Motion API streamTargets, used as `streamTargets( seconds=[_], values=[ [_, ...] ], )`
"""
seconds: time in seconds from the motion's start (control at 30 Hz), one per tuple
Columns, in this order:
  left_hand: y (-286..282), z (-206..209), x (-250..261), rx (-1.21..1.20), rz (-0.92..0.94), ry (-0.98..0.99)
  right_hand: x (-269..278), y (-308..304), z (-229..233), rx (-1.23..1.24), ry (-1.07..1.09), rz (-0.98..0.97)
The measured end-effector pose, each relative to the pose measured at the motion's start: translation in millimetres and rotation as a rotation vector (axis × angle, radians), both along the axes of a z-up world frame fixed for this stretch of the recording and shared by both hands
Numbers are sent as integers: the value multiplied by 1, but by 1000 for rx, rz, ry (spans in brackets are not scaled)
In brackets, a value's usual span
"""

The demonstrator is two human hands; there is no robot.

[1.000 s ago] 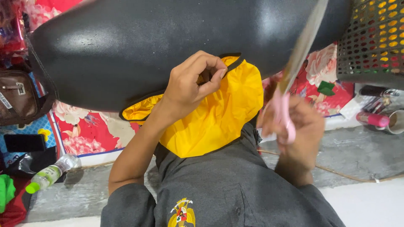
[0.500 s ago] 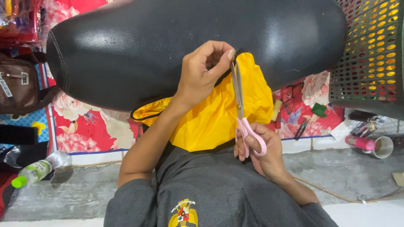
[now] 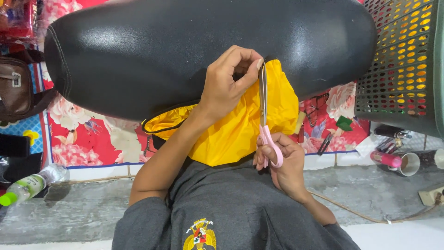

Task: Trimming a yellow fabric seat cover with scissors and fitting it onto a black motorcycle seat

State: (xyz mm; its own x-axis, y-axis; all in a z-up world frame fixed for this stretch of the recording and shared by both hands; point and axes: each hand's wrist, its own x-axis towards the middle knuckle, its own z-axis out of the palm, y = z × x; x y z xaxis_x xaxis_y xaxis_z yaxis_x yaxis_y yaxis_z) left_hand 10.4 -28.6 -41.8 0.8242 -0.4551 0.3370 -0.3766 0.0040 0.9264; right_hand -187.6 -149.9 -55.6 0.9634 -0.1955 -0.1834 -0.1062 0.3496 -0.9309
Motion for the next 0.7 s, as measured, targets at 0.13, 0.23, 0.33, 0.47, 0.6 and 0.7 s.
streamTargets(
  seconds=[0.13,0.23,0.33,0.47,0.6,0.7],
  values=[
    [0,-1,0,0,1,-24,0,1,1,35,-2,-17],
    [0,-1,-1,-3,0,1,-1,0,1,81,2,-19],
    [0,-1,-1,-14,-4,-16,-1,0,2,136,-4,2],
    [-2,-2,-3,-12,2,-20,-1,1,6,184,10,2],
    [-3,-1,-5,-4,21,-81,1,3,14,231,42,-27],
    [-4,-2,-8,24,21,-84,2,2,23,211,64,-29]
  ],
)
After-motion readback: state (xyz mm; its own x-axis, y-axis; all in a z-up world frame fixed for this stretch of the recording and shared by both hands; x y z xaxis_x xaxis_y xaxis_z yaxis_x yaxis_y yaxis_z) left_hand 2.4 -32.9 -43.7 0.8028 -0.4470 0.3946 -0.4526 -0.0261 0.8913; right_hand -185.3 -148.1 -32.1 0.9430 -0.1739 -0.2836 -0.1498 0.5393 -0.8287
